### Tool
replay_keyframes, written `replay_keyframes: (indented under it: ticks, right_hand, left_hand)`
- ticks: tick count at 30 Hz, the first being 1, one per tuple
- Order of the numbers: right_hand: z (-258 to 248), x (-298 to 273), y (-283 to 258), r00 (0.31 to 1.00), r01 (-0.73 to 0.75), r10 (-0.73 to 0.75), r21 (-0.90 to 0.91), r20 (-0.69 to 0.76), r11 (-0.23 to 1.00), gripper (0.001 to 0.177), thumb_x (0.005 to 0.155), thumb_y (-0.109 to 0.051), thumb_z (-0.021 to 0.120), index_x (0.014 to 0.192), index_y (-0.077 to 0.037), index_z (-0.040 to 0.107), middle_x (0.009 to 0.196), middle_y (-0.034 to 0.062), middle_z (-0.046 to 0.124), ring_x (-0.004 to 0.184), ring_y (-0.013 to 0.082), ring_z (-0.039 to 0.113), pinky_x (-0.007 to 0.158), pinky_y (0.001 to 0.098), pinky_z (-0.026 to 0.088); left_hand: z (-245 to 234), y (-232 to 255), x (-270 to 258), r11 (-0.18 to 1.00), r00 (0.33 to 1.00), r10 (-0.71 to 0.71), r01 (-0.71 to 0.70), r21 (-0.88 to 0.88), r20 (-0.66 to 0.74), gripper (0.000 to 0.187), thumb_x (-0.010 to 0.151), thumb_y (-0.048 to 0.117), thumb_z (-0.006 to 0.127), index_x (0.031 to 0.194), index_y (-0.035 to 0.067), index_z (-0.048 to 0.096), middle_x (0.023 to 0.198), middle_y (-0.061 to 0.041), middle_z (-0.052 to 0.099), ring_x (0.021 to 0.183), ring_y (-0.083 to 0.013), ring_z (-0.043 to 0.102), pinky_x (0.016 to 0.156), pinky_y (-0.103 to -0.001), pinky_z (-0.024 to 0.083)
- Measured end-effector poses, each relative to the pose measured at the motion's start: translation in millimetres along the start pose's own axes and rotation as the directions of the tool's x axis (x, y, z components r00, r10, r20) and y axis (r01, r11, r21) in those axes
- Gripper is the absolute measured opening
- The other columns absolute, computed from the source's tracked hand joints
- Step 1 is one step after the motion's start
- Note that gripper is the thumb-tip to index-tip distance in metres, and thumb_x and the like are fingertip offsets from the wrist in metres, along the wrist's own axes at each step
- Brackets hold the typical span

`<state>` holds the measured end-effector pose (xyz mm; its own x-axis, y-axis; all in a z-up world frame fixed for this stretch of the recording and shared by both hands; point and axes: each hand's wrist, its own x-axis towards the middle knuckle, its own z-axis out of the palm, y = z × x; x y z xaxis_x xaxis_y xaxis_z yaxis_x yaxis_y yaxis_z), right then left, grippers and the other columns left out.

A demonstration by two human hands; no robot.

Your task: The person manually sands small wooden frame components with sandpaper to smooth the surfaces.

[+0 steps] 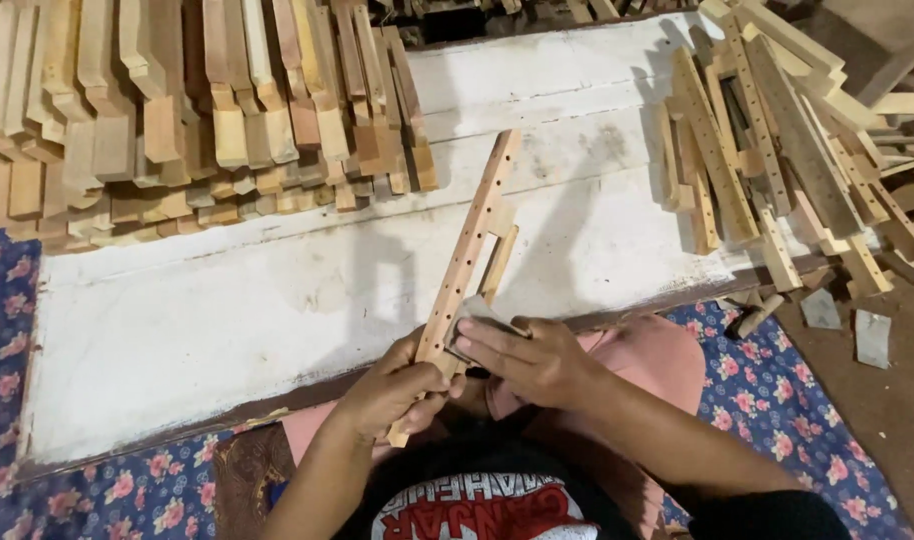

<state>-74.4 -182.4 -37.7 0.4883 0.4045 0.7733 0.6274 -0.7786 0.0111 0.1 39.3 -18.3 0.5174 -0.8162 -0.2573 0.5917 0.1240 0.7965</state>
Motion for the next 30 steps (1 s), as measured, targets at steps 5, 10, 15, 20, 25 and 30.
replay_keyframes:
  ticks: [5,10,15,20,25,30]
  right_hand:
    - [8,-20,54,0.995,-0.103,0.101,-0.223,-0.021,0.969,0.034,0.102,-0.007,0.048,0.125,-0.009,0.072,0.133,0.0114,0.071,0.091,0.0145,0.072,0.073,0.0266,0.050]
    - [6,-2,11,0.997,-0.077,0.078,-0.112,0.000,0.991,0.026,0.100,-0.010,0.056,0.117,-0.008,0.076,0.128,0.0111,0.073,0.090,0.0138,0.074,0.070,0.0225,0.051]
    - [14,-18,79,0.985,-0.159,0.136,-0.263,-0.104,0.951,0.033,0.104,-0.009,0.049,0.121,-0.011,0.077,0.122,0.0105,0.076,0.064,0.0146,0.065,0.061,0.0224,0.046]
    - [-7,31,-3,0.805,-0.350,0.400,-0.195,0.437,0.916,0.042,0.100,-0.016,0.035,0.140,-0.013,0.049,0.147,0.0026,0.043,0.110,0.0154,0.052,0.087,0.0269,0.043]
    - [39,-28,42,0.989,0.032,-0.029,0.014,-0.145,0.999,0.033,0.106,-0.012,0.047,0.113,-0.004,0.078,0.106,0.0107,0.078,0.074,0.0156,0.066,0.068,0.0209,0.046]
    - [-26,36,21,0.328,-0.708,0.943,0.675,0.054,0.207,0.051,0.101,-0.013,0.055,0.151,-0.005,0.050,0.107,0.0007,0.068,0.056,0.0056,0.042,0.053,0.0191,0.040]
  left_hand:
    - [8,0,-1,0.999,0.999,-0.006,0.003,0.055,0.052,0.037,0.079,-0.005,0.053,0.115,-0.010,0.058,0.068,-0.020,0.056,0.033,-0.0097,0.041,0.022,-0.023,0.035]
    - [11,7,-1,0.999,1.000,0.004,-0.004,-0.045,0.011,0.030,0.079,-0.007,0.055,0.109,-0.010,0.057,0.067,-0.021,0.053,0.031,-0.0104,0.038,0.020,-0.025,0.031]
    - [30,13,-5,0.995,0.997,-0.061,0.064,-0.070,0.054,0.039,0.079,-0.002,0.051,0.117,-0.008,0.057,0.068,-0.014,0.051,0.034,-0.0053,0.038,0.023,-0.018,0.032]
    - [10,4,1,0.986,0.998,-0.045,0.052,-0.157,0.048,0.035,0.077,-0.007,0.052,0.111,-0.005,0.059,0.065,-0.017,0.051,0.032,-0.0085,0.036,0.021,-0.021,0.031]
    - [6,-9,8,0.977,0.999,0.006,0.001,-0.214,0.032,0.025,0.077,-0.011,0.053,0.101,-0.004,0.059,0.065,-0.019,0.052,0.031,-0.0093,0.037,0.021,-0.023,0.032]
    - [-9,-32,15,0.844,0.941,-0.036,0.209,-0.494,0.337,0.074,0.084,-0.008,0.046,0.156,0.006,0.034,0.085,-0.025,0.066,0.037,-0.0125,0.044,0.028,-0.021,0.029]
